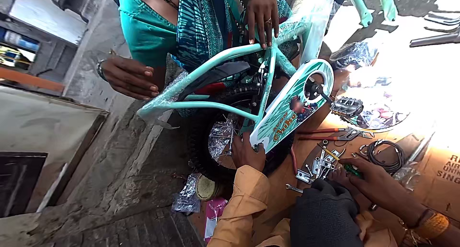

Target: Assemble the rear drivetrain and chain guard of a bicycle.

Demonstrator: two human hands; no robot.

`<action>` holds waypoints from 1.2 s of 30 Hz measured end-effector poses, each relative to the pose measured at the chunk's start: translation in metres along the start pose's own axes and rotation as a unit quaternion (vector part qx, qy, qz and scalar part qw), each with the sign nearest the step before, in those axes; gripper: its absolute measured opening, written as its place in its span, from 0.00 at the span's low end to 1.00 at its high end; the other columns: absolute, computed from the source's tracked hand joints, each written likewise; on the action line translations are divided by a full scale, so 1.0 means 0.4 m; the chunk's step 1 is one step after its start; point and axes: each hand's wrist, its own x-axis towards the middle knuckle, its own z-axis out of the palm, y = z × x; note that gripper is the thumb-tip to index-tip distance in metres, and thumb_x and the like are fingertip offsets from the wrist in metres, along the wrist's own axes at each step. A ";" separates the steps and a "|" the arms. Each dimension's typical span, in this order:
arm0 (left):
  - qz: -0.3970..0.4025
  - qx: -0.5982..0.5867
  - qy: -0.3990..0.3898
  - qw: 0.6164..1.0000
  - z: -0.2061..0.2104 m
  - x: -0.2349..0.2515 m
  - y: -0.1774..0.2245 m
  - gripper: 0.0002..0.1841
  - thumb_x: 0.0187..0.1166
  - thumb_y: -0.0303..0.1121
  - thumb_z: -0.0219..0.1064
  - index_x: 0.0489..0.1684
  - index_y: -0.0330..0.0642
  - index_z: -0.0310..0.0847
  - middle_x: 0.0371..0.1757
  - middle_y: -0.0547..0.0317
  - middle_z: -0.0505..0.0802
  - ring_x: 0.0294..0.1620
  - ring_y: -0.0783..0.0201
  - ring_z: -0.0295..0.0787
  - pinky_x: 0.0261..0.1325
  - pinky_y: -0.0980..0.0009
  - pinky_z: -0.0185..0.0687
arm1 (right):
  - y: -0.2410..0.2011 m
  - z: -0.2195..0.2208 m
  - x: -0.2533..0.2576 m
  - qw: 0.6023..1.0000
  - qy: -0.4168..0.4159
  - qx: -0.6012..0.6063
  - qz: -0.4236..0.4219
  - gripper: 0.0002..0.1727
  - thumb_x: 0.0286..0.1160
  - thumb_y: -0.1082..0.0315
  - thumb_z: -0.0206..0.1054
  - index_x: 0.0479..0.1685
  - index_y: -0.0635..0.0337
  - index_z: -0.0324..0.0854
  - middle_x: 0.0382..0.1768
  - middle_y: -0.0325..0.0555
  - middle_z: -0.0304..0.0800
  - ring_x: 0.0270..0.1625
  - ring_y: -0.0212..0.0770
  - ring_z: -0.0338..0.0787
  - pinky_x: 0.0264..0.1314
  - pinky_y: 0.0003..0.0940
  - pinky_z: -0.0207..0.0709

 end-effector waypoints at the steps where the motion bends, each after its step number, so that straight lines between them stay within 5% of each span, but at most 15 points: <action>1: 0.002 -0.028 0.010 1.000 0.006 -0.003 -0.009 0.30 0.69 0.46 0.79 0.72 0.52 0.80 0.70 0.39 0.81 0.71 0.38 0.77 0.67 0.39 0.77 | 0.001 -0.002 0.001 1.000 0.004 -0.001 -0.001 0.20 0.73 0.71 0.68 0.64 0.46 0.87 0.51 0.41 0.91 0.42 0.41 0.90 0.45 0.50 0.84; 11: 0.019 -0.015 -0.002 1.000 -0.013 0.013 -0.019 0.30 0.62 0.49 0.83 0.66 0.52 0.84 0.63 0.44 0.84 0.65 0.42 0.82 0.60 0.41 0.82 | -0.032 -0.013 -0.005 1.000 -0.003 0.014 -0.010 0.19 0.75 0.65 0.69 0.66 0.45 0.85 0.47 0.39 0.90 0.33 0.38 0.86 0.37 0.45 0.82; 15: 0.012 0.011 -0.026 1.000 -0.042 0.023 -0.013 0.35 0.59 0.54 0.84 0.63 0.47 0.78 0.60 0.45 0.88 0.60 0.43 0.87 0.56 0.39 0.84 | -0.060 -0.009 -0.003 0.998 -0.012 0.031 -0.050 0.21 0.74 0.63 0.68 0.68 0.42 0.85 0.43 0.34 0.90 0.26 0.32 0.81 0.30 0.38 0.80; 19: 0.001 0.048 -0.073 0.996 -0.077 0.041 0.001 0.36 0.58 0.57 0.84 0.58 0.41 0.80 0.55 0.43 0.90 0.54 0.42 0.89 0.53 0.39 0.83 | -0.038 -0.001 0.001 0.999 -0.002 0.007 -0.035 0.19 0.74 0.64 0.68 0.65 0.47 0.86 0.50 0.39 0.90 0.37 0.38 0.88 0.41 0.46 0.84; 26: 0.023 0.090 -0.112 0.989 -0.101 0.073 -0.003 0.38 0.57 0.61 0.84 0.55 0.37 0.84 0.54 0.41 0.91 0.56 0.41 0.89 0.57 0.37 0.81 | -0.027 -0.010 -0.006 0.999 0.021 -0.016 -0.035 0.20 0.72 0.65 0.69 0.65 0.46 0.86 0.45 0.37 0.88 0.34 0.37 0.84 0.36 0.45 0.80; 30: 0.023 0.099 -0.140 0.985 -0.126 0.102 -0.002 0.38 0.57 0.63 0.84 0.51 0.36 0.86 0.50 0.40 0.92 0.54 0.39 0.89 0.58 0.35 0.79 | -0.008 -0.012 0.000 0.999 0.034 -0.027 -0.020 0.19 0.74 0.69 0.70 0.66 0.52 0.86 0.51 0.46 0.91 0.48 0.48 0.90 0.50 0.56 0.83; 36: 0.013 0.094 -0.153 0.984 -0.143 0.118 0.001 0.37 0.56 0.62 0.85 0.51 0.37 0.86 0.44 0.40 0.93 0.49 0.39 0.90 0.56 0.35 0.80 | 0.027 -0.010 0.009 0.998 0.045 -0.040 -0.016 0.19 0.72 0.68 0.69 0.63 0.49 0.86 0.56 0.46 0.89 0.54 0.49 0.91 0.52 0.57 0.84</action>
